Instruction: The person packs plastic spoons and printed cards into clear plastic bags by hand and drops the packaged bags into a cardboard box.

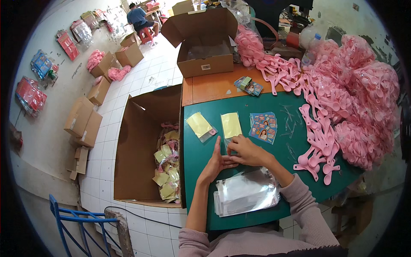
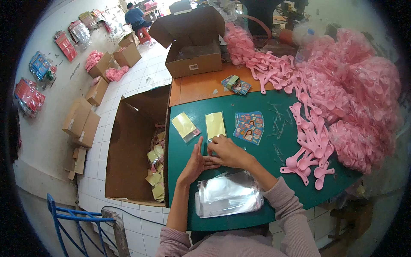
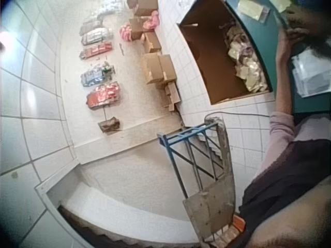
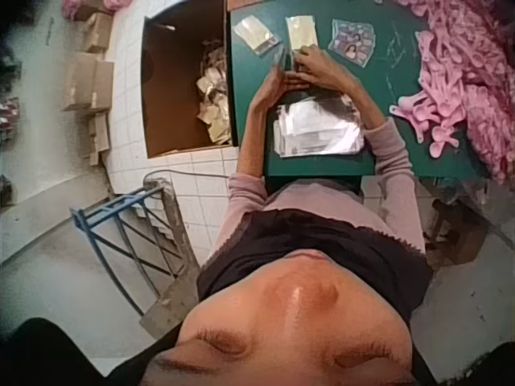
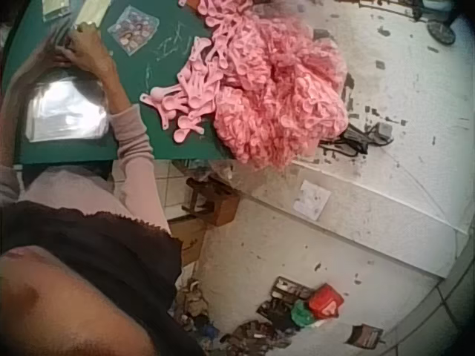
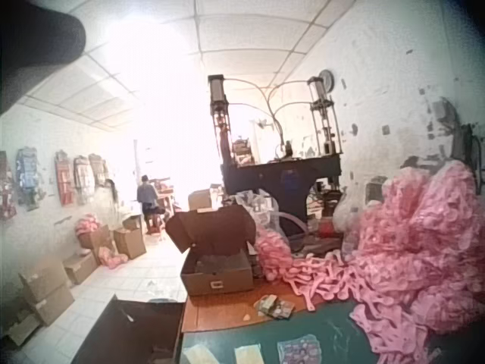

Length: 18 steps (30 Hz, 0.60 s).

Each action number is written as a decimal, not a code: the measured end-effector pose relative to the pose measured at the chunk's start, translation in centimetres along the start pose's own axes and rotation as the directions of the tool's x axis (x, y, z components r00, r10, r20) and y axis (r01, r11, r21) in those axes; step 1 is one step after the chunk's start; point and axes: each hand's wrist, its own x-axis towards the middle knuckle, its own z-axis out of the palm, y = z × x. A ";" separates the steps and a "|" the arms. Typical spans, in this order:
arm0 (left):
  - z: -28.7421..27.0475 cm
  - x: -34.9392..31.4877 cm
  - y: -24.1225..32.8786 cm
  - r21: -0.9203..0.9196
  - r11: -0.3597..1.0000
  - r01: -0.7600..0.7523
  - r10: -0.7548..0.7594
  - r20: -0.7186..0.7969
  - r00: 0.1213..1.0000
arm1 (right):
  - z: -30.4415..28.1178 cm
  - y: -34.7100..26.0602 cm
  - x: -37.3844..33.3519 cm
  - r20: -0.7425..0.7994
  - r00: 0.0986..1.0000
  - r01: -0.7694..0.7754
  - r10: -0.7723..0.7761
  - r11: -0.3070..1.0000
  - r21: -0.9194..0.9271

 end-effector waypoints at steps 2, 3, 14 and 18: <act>-0.4 -0.3 -0.5 0.062 0.997 -0.051 0.047 0.054 0.997 | 0.4 -0.3 -0.1 0.026 0.999 -0.049 0.048 0.998 0.048; -0.3 -0.3 -0.5 0.062 0.997 -0.046 0.043 0.052 0.998 | 0.3 -0.5 0.0 0.027 0.998 -0.051 0.050 0.997 0.053; 0.2 0.3 0.0 0.121 0.990 -0.075 0.082 -0.050 0.995 | 0.5 -0.2 0.1 0.090 0.995 0.037 -0.034 0.999 -0.039; 0.6 0.5 -0.1 0.030 0.994 -0.102 0.104 -0.062 0.993 | -0.7 -1.0 -0.5 0.109 0.992 0.061 -0.060 0.998 -0.003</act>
